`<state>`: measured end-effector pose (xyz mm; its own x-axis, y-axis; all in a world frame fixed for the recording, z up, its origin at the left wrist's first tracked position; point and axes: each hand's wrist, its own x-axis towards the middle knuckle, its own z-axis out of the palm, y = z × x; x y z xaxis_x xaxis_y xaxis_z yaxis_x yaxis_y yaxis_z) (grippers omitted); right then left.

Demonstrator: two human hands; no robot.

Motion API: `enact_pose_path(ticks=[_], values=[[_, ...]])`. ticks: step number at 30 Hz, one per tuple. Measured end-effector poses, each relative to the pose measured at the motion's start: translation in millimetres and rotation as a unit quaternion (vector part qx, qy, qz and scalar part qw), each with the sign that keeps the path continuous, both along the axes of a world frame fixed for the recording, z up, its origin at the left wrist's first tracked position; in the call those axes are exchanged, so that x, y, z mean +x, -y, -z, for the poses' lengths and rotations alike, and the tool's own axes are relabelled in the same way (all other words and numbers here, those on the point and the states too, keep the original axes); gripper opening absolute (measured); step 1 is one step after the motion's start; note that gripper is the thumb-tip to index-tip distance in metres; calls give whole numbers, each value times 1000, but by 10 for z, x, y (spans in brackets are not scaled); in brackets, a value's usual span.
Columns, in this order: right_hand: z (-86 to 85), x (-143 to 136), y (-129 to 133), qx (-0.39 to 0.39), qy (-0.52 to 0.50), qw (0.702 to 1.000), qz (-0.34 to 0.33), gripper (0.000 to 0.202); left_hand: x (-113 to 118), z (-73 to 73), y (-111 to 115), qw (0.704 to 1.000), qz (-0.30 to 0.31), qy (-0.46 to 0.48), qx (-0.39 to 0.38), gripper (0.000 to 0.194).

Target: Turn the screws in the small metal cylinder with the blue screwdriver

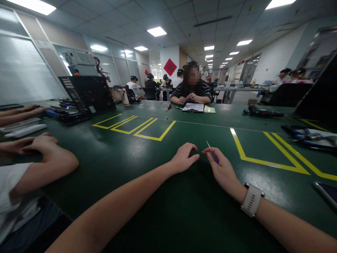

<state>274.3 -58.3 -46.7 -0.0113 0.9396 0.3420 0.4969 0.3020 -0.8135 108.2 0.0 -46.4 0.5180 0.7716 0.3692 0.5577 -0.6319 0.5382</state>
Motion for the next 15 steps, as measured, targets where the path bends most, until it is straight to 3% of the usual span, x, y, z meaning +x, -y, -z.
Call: enact_pose_path(ticks=[7,11,15], values=[[-55,-181,-64,36,131,990,-37,19,-38,92,-68,982,-94,164,11,22],[-62,-327,-155,116,303,944,-63,35,-58,118,-85,963,-147,226,20,17],[-32,-404,-258,121,359,923,-74,26,-62,121,-82,961,-147,233,29,15]])
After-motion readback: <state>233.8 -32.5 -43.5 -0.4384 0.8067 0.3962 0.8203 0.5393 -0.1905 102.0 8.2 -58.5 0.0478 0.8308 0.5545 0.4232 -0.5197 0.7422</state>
